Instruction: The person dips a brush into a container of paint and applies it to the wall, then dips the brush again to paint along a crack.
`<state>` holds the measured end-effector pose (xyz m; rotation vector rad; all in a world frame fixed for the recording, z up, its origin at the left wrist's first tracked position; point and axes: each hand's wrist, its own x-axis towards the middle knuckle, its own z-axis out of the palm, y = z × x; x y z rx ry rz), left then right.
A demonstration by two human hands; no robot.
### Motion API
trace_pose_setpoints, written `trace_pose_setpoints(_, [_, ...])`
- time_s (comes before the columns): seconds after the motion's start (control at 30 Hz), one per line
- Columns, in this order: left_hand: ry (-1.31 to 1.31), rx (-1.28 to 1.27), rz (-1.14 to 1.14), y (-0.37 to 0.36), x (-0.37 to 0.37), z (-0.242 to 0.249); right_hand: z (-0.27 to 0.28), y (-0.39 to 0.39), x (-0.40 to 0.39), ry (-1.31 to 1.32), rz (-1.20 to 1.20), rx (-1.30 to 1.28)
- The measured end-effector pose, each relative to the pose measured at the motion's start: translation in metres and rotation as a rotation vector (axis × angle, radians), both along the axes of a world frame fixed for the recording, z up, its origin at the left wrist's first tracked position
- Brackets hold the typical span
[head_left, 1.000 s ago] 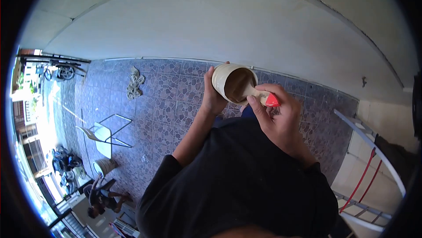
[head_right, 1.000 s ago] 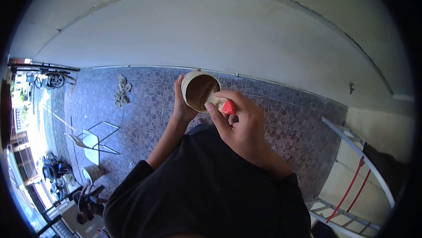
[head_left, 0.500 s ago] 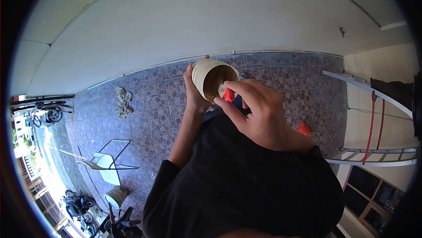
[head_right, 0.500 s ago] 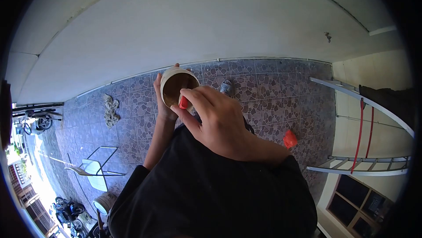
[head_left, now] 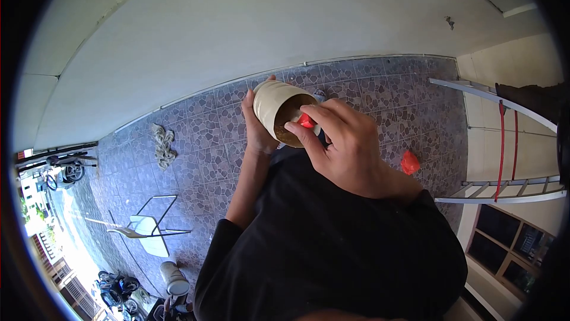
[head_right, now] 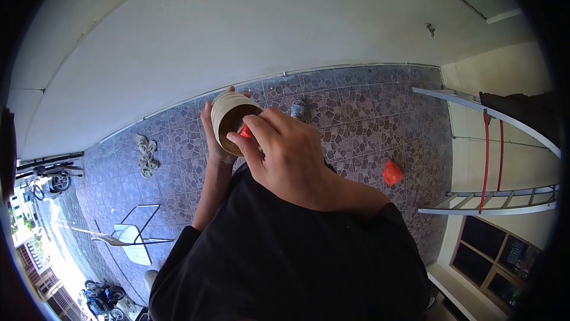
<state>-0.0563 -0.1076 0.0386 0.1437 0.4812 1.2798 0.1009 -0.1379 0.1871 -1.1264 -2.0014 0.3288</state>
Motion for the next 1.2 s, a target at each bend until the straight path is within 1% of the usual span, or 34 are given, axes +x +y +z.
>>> trace_pose_setpoints(0.13, [0.009, 0.022, -0.019, 0.0, 0.005, -0.001, -0.004, -0.002, 0.004, -0.048, -0.017, -0.003])
trace_pose_setpoints(0.27, [-0.028, -0.029, -0.033, 0.002, 0.011, 0.002, -0.004, -0.002, 0.01, -0.052, -0.029, -0.037])
trace_pose_setpoints(0.33, [-0.024, 0.014, -0.047, 0.002, 0.015, -0.001, -0.007, -0.002, 0.012, -0.04, -0.035, -0.027])
trace_pose_setpoints(0.43, [0.017, -0.026, -0.056, 0.004, 0.019, -0.005, 0.005, -0.005, 0.016, -0.034, -0.082, -0.067])
trace_pose_setpoints(0.53, [0.068, -0.023, -0.062, 0.005, 0.02, -0.01, -0.002, -0.002, 0.017, -0.038, -0.064, -0.073])
trace_pose_setpoints(0.57, [0.035, -0.045, -0.048, 0.006, 0.021, -0.016, -0.002, -0.001, 0.018, -0.036, -0.067, -0.069])
trace_pose_setpoints(0.67, [0.024, -0.011, -0.08, 0.004, 0.024, -0.004, -0.003, 0.001, 0.02, -0.038, -0.079, -0.081])
trace_pose_setpoints(0.8, [0.029, -0.041, -0.072, 0.007, 0.022, -0.011, -0.006, 0.005, 0.02, -0.014, -0.075, -0.074])
trace_pose_setpoints(0.87, [0.077, -0.049, -0.054, 0.005, 0.022, -0.009, -0.005, 0.003, 0.021, -0.025, -0.069, -0.087])
trace_pose_setpoints(0.9, [0.035, -0.044, -0.052, 0.006, 0.02, -0.012, -0.003, 0.003, 0.022, -0.019, -0.066, -0.102])
trace_pose_setpoints(1.2, [0.082, -0.056, -0.037, 0.011, 0.018, -0.017, -0.011, 0.012, 0.02, -0.005, -0.049, -0.096])
